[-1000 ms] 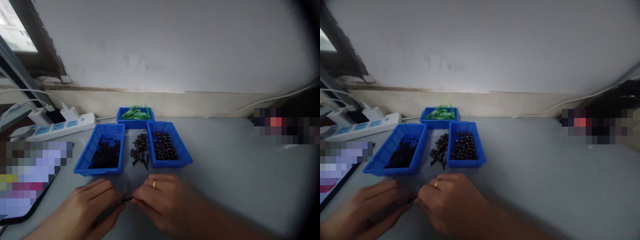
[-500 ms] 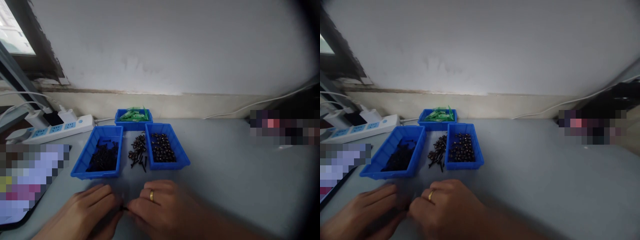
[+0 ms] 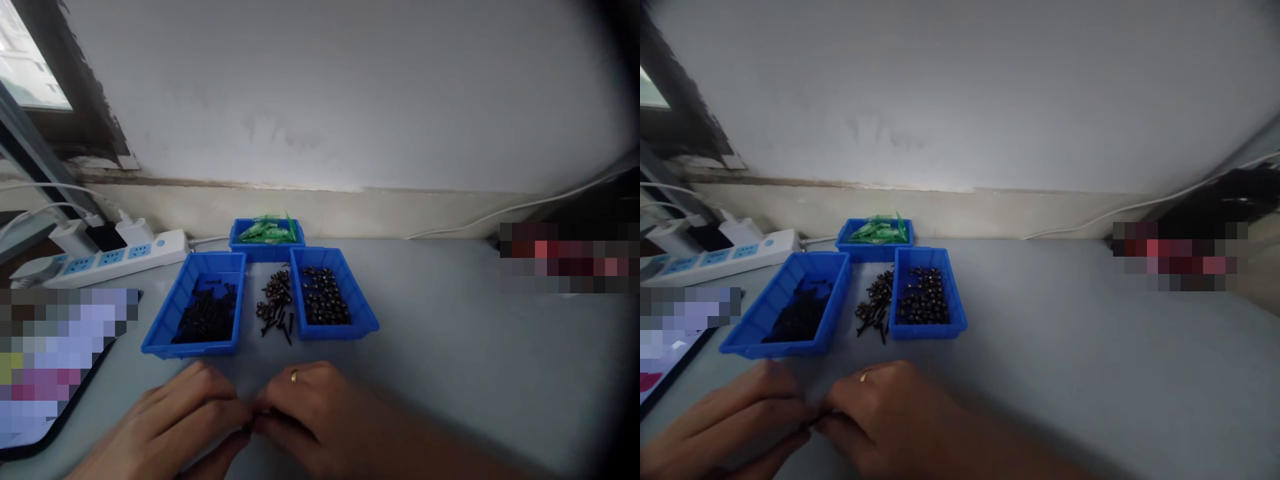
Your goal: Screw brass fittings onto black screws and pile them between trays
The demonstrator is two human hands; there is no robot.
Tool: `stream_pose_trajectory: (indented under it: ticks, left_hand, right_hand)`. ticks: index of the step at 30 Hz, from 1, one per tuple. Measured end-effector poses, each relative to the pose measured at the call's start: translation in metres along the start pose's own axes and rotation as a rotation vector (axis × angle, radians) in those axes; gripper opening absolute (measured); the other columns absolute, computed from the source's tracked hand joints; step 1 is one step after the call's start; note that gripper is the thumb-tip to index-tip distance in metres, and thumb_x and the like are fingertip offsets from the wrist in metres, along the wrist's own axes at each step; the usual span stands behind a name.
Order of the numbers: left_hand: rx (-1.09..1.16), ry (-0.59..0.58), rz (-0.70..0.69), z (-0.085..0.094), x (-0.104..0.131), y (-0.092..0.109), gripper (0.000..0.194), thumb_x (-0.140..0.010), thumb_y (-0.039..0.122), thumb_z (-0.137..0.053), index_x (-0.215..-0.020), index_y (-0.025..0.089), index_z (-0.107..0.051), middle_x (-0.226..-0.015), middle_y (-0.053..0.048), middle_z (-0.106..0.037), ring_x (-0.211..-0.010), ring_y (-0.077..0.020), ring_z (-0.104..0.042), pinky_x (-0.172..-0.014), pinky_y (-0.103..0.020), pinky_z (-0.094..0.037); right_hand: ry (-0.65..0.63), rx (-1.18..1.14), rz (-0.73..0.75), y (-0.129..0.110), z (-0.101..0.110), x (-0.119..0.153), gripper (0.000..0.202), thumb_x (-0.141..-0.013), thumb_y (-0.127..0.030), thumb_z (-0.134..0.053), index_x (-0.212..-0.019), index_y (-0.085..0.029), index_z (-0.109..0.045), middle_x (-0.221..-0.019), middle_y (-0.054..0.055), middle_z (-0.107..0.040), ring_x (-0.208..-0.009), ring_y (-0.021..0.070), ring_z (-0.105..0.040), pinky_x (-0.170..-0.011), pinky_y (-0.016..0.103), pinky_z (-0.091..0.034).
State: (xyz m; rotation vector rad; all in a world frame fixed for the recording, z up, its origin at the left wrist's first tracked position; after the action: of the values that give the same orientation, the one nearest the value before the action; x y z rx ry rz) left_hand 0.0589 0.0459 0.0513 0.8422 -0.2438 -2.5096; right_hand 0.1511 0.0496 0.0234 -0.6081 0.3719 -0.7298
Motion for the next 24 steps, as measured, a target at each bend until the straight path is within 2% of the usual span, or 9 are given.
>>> stream_pose_trajectory:
  ticks: [4,8,12,17,20,24]
  left_hand:
    - [0.113,-0.070,-0.009,-0.007,-0.003,0.003,0.015,-0.097,0.018,-0.042,-0.097,0.025,-0.055,-0.079,0.003,-0.063,-0.066,-0.0094,-0.062,-0.059,-0.018,-0.050]
    - [0.138,-0.003,0.043,-0.002,-0.002,-0.002,0.022,-0.088,0.009,-0.038,-0.095,0.025,-0.051,-0.076,0.004,-0.064,-0.068,-0.0093,-0.066,-0.058,-0.016,-0.051]
    - [0.040,-0.055,0.021,-0.005,0.001,-0.003,0.013,-0.091,0.016,-0.040,-0.087,0.025,-0.048,-0.066,0.007,-0.061,-0.054,-0.0095,-0.062,-0.047,-0.018,-0.047]
    - [-0.055,-0.038,-0.098,-0.005,-0.003,0.002,0.019,-0.100,0.025,-0.037,-0.090,0.025,-0.053,-0.066,0.006,-0.066,-0.059,-0.0119,-0.066,-0.052,-0.020,-0.049]
    - [-0.038,-0.023,-0.088,-0.006,-0.004,-0.001,0.022,-0.101,0.028,-0.037,-0.087,0.026,-0.054,-0.061,0.007,-0.063,-0.053,-0.0105,-0.063,-0.049,-0.019,-0.047]
    - [-0.086,-0.059,-0.038,-0.010,0.000,-0.008,0.019,-0.097,0.024,-0.039,-0.090,0.025,-0.056,-0.068,0.005,-0.066,-0.058,-0.0122,-0.066,-0.049,-0.021,-0.048]
  right_hand:
    - [-0.048,-0.043,0.008,0.001,-0.006,0.000,0.015,-0.095,-0.018,-0.051,-0.085,-0.015,-0.061,-0.082,0.001,-0.066,-0.074,0.0111,-0.061,-0.066,0.018,-0.042]
    - [-0.008,0.005,-0.006,0.004,-0.002,0.000,0.021,-0.098,-0.026,-0.049,-0.092,-0.014,-0.065,-0.084,0.004,-0.068,-0.075,0.0132,-0.062,-0.068,0.021,-0.042]
    - [0.033,0.000,0.002,0.003,0.005,0.000,0.019,-0.097,-0.027,-0.052,-0.097,-0.014,-0.066,-0.083,0.003,-0.068,-0.074,0.0126,-0.062,-0.066,0.021,-0.041]
    - [-0.038,0.012,-0.006,0.001,0.000,0.000,0.021,-0.097,-0.029,-0.052,-0.087,-0.014,-0.063,-0.078,0.001,-0.065,-0.071,0.0120,-0.060,-0.062,0.020,-0.039]
    - [-0.051,0.009,-0.026,0.002,0.000,0.000,0.018,-0.096,-0.027,-0.052,-0.088,-0.015,-0.062,-0.079,0.002,-0.066,-0.072,0.0122,-0.060,-0.063,0.020,-0.039]
    - [-0.025,0.020,-0.055,0.006,0.003,0.000,0.018,-0.096,-0.026,-0.051,-0.093,-0.014,-0.064,-0.082,0.003,-0.067,-0.073,0.0133,-0.061,-0.065,0.021,-0.040]
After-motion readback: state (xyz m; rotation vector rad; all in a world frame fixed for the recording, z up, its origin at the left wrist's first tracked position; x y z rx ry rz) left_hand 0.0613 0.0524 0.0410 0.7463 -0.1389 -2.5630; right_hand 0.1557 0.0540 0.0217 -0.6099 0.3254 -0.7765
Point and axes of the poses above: each hand's wrist, its own x-axis away from the middle knuckle, its own z-axis out of the back of the hand, y = z × x, the point moved 9 cm from there along -x, towards the middle knuckle
